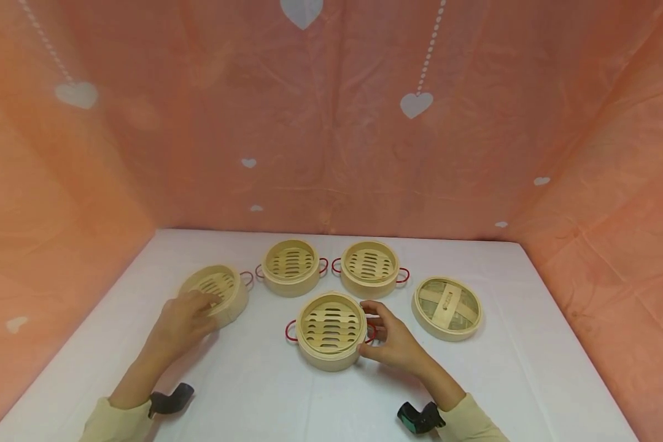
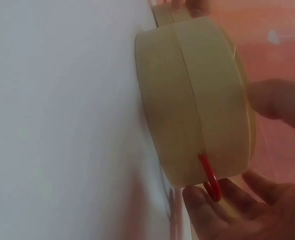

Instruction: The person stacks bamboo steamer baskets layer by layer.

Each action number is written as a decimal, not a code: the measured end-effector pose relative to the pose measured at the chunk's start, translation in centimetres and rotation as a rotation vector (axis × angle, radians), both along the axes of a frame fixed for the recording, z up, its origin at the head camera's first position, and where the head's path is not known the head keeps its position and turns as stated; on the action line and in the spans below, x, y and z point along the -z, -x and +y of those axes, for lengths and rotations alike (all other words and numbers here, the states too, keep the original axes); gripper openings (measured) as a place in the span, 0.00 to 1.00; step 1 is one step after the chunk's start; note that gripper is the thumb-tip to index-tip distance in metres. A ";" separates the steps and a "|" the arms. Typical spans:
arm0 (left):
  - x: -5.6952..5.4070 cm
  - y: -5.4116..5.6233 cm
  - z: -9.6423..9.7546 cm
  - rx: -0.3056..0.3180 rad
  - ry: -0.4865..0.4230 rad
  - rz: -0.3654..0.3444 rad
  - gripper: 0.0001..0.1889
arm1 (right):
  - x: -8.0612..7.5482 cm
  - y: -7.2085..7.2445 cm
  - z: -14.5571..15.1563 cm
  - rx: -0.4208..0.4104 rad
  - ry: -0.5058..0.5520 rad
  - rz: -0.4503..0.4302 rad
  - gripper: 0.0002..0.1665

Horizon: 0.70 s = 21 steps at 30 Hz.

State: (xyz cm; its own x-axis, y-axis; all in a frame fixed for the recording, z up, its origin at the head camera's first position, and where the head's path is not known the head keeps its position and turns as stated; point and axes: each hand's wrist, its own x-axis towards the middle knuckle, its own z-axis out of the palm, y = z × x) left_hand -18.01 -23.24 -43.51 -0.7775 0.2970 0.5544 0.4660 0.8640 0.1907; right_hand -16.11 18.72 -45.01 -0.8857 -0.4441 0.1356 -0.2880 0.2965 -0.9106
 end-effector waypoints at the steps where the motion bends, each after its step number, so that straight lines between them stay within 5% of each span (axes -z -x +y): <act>1: 0.0 0.1 -0.1 0.004 -0.002 0.014 0.16 | 0.1 0.0 0.0 -0.004 0.005 -0.003 0.45; 9: -0.7 0.1 -0.3 0.011 -0.009 0.087 0.16 | 0.3 0.2 0.0 -0.016 0.012 -0.013 0.47; 21: -2.5 -0.7 0.8 0.101 -0.038 0.171 0.16 | 0.5 0.3 0.0 -0.006 0.003 -0.019 0.50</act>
State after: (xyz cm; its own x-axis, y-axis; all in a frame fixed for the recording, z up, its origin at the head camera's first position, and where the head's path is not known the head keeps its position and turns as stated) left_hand -17.31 -22.41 -41.03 -0.6380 0.3451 0.6884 0.5786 0.8047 0.1329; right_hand -16.37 18.74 -45.47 -0.8853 -0.4493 0.1201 -0.2723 0.2916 -0.9170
